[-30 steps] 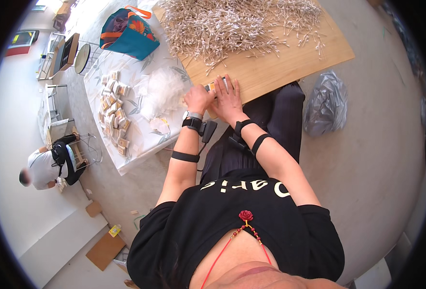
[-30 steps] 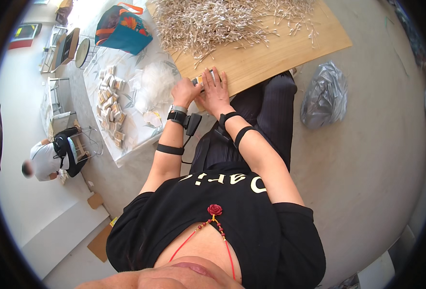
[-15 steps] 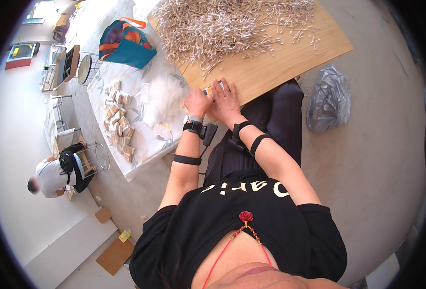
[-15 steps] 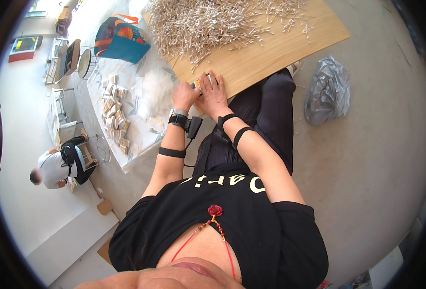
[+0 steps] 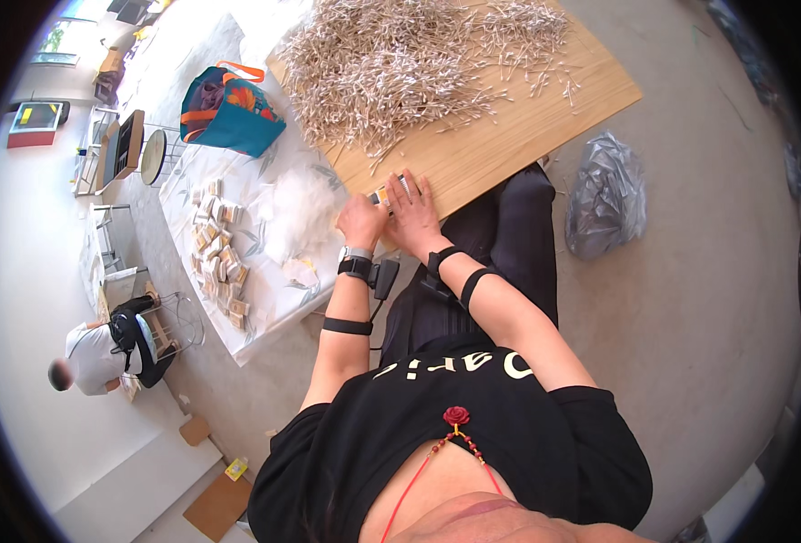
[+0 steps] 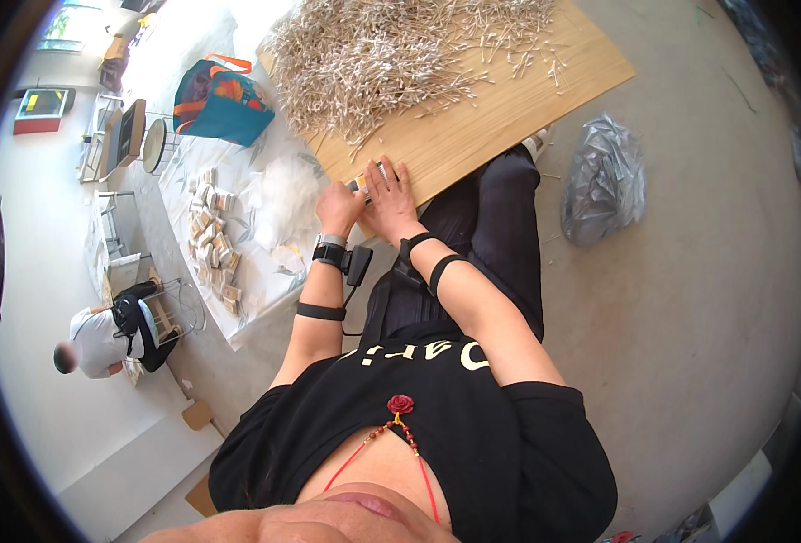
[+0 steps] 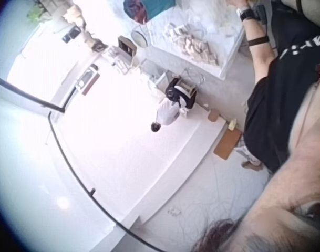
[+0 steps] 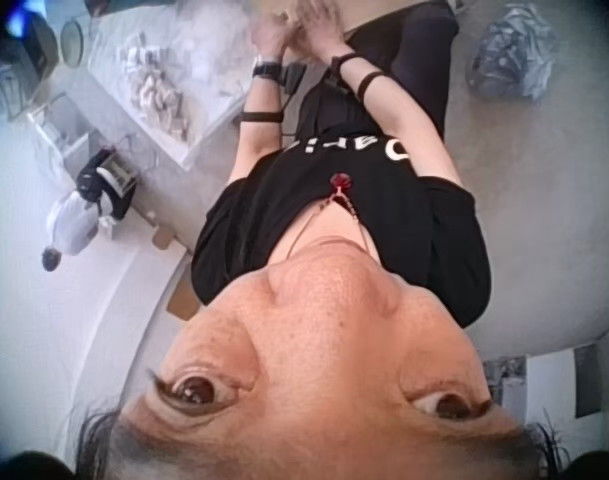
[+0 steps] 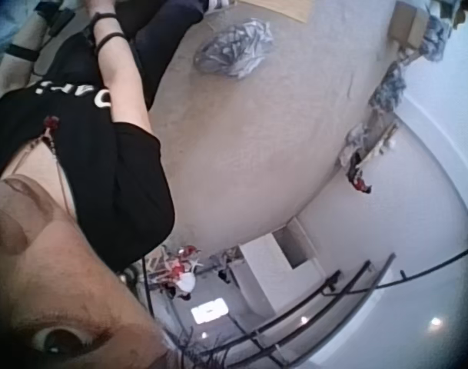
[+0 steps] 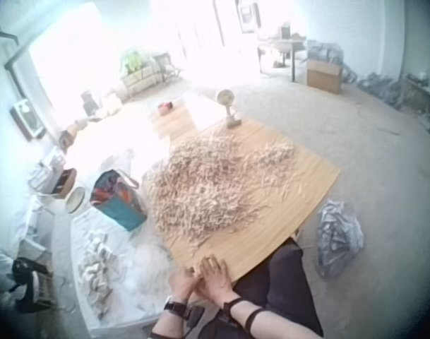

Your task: The recorder picks individual cotton swabs from a pile and arranges them in a neat row on a small card before stacking them.

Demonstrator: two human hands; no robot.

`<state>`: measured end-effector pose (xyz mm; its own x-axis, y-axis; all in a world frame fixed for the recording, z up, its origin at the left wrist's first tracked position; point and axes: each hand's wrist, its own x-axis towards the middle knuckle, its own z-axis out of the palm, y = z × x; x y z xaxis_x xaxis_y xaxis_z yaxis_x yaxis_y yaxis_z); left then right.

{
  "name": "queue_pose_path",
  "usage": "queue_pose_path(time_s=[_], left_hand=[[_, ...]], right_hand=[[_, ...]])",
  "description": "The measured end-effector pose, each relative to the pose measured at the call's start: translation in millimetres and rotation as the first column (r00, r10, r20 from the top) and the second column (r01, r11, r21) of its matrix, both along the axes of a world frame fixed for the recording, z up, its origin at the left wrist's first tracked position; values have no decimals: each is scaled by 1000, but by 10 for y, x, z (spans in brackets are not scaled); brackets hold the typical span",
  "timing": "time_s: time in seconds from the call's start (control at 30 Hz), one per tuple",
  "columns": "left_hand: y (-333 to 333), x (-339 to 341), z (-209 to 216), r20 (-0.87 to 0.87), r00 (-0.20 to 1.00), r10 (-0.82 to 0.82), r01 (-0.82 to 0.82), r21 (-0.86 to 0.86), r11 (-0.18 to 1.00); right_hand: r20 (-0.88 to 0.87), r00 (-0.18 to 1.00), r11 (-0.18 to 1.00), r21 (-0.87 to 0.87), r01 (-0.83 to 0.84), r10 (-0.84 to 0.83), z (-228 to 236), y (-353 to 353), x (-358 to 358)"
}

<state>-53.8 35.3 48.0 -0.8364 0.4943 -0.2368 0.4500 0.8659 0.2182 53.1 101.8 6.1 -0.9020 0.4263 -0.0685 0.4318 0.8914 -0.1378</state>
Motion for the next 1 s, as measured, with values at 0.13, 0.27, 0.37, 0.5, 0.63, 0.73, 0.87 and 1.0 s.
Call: queue_pose_path(time_s=[0.13, 0.27, 0.37, 0.5, 0.63, 0.73, 0.87, 1.0], left_hand=[[-58, -28, -36, 22, 1000, 18, -18, 10, 1000], [-150, -87, -74, 3, 1000, 15, -15, 21, 1000], [-140, -138, -124, -20, 1000, -8, 10, 72, 997], [59, -48, -274, 12, 995, -103, 102, 69, 992], [-525, -517, -469, -20, 993, -115, 116, 240, 964], [-305, -293, -465, -80, 979, -187, 199, 186, 962], [-199, -174, -468, -20, 970, -241, 240, 186, 953], [-360, -342, -386, 52, 986, -161, 146, 224, 964]], right_hand=[[39, 999, 1000, -16, -22, 23, 55, -23, 4], [58, 998, 999, -37, -36, 38, 92, -68, -56], [4, 1000, 1000, -20, -18, 18, 46, -25, -79], [-335, 915, 938, -329, 109, -224, -90, 152, 54], [-751, 611, 938, -345, -40, -250, 0, -119, -227], [-609, 749, 942, -331, 62, -263, -200, -101, -84], [-442, 882, 985, -124, 122, -165, -660, -104, -74], [-422, 895, 988, -118, 103, -143, -642, -204, -323]])
